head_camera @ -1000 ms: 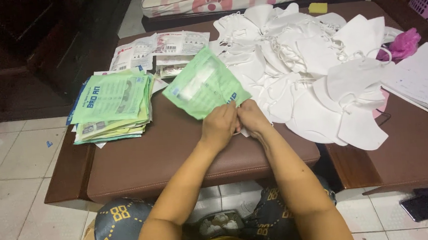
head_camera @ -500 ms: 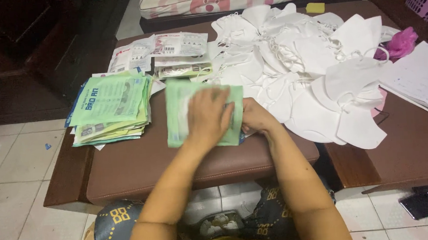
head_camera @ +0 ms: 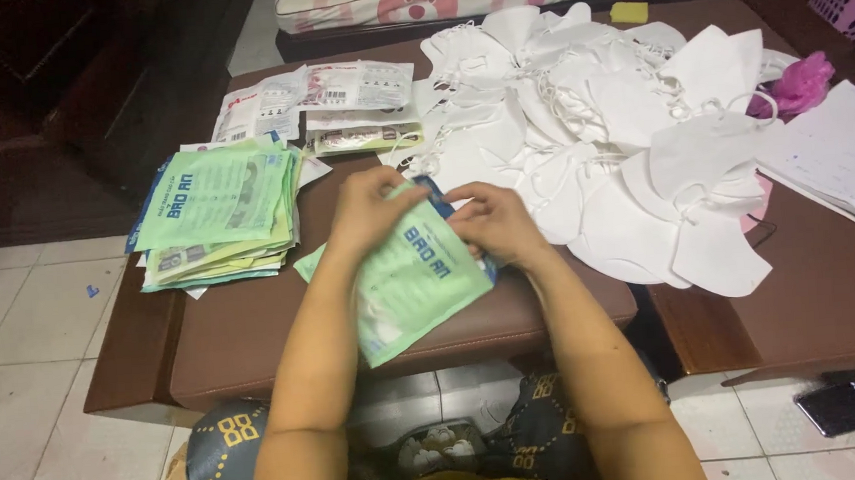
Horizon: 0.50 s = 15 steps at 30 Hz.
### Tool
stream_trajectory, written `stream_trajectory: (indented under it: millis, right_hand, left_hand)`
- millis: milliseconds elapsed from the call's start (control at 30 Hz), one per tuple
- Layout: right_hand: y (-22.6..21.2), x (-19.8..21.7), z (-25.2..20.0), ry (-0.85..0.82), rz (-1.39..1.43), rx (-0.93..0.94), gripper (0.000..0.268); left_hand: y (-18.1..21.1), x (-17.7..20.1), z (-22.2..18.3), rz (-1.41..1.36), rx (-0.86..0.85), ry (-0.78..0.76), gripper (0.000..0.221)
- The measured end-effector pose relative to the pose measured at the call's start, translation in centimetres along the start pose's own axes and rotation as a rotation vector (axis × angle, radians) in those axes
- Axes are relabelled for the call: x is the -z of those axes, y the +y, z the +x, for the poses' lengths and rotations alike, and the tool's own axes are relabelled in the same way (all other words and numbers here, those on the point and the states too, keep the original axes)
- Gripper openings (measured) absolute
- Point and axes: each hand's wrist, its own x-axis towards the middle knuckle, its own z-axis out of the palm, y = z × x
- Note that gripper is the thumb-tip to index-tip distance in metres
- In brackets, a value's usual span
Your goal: Manually packing individual white face masks into green plastic bags at a packaging station.
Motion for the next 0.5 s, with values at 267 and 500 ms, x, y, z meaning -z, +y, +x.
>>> stream_trajectory:
  millis: [267, 500]
  right_hand:
    - [-1.0, 2.9, 0.3, 0.204, -0.26, 0.208, 0.043]
    - [1.8, 3.4, 0.7, -0.072, -0.118, 0.033, 0.015]
  left_hand:
    - [-1.2, 0.5, -0.3, -0.415, 0.056, 0.264, 0.012]
    - [0.9, 0.2, -1.5, -0.431, -0.081, 0.351, 0.012]
